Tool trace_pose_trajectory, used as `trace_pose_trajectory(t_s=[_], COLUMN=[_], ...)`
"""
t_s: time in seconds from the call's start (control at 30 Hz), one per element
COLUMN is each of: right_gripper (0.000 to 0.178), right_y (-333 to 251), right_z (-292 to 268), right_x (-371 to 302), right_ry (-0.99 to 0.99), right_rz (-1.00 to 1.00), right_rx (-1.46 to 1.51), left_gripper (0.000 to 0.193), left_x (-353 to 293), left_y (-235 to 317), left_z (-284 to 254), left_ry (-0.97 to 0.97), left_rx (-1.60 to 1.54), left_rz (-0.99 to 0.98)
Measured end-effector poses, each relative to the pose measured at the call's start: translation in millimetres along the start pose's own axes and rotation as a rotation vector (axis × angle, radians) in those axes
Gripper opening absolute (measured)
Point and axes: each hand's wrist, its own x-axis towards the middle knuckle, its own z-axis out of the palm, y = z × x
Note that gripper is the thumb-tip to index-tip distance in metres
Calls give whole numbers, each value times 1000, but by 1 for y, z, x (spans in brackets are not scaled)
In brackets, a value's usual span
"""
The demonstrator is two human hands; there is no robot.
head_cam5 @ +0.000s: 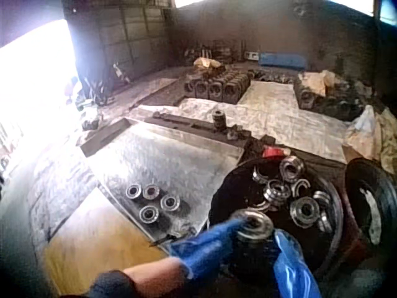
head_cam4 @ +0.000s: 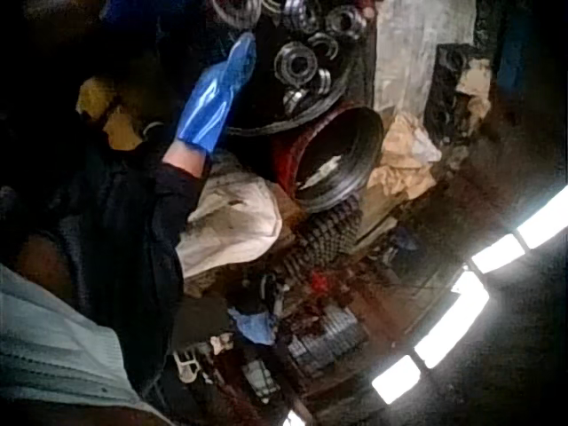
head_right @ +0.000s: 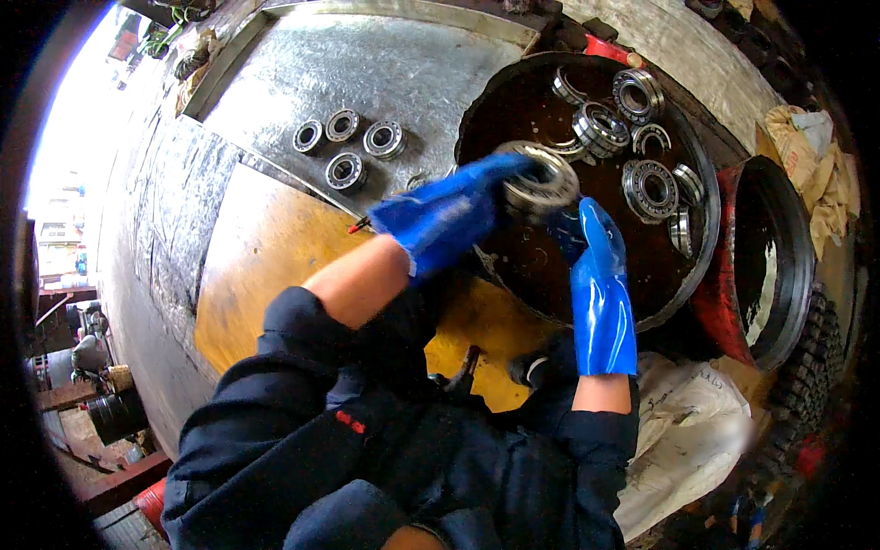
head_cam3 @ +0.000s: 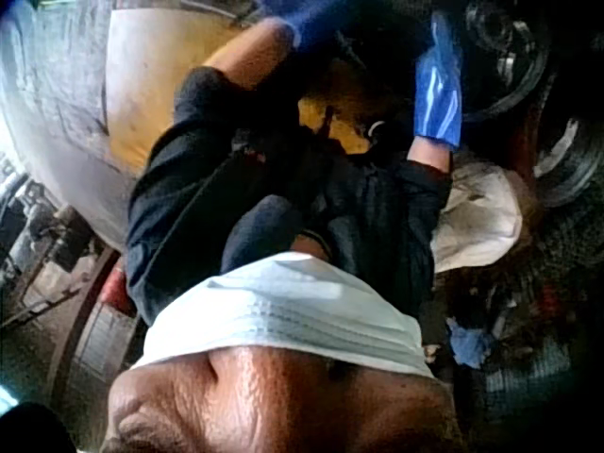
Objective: The person repeatedly dips ball bearings into a dark liquid in a bucket, rubs them with gloved hands, and places them onto a metal tray. The process is repeated for multiple bearings throughout the clip.
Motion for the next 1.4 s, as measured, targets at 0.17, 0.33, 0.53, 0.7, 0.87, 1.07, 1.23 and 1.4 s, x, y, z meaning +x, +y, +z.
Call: trace_pose_trajectory(t_s=[0.17, 0.33, 0.53, 0.7, 0.87, 1.07, 1.23, 1.4], right_gripper=[40, 44, 43, 45, 44, 46, 57, 57], right_y=[1, 9, 15, 16, 38, 56, 29, 30], right_z=[-11, -9, -5, -31, -38, -33, -31, -49], right_x=[11, -14, -32, -27, -14, -13, -41, -43], right_ry=[155, 89, 89, 157, -188, -242, -101, 83], right_rz=[125, 176, 267, 257, 216, -7, -139, -242], right_rx=[-163, -304, -398, -410, -262, -793, -1362, -1549], left_gripper=[36, 38, 38, 40, 41, 44, 44, 50], left_x=[-26, -83, -173, -138, -131, -37, 53, 36], left_y=[38, -55, -160, -176, -169, -118, -44, 47], left_z=[-116, -279, -323, -323, -351, -340, -201, -26], left_ry=[315, 526, 678, 631, 683, 838, 616, 195], left_rx=[-269, -440, 734, 832, 705, 61, -391, -439], left_rz=[-95, -314, -556, -693, -722, -589, -424, -170])
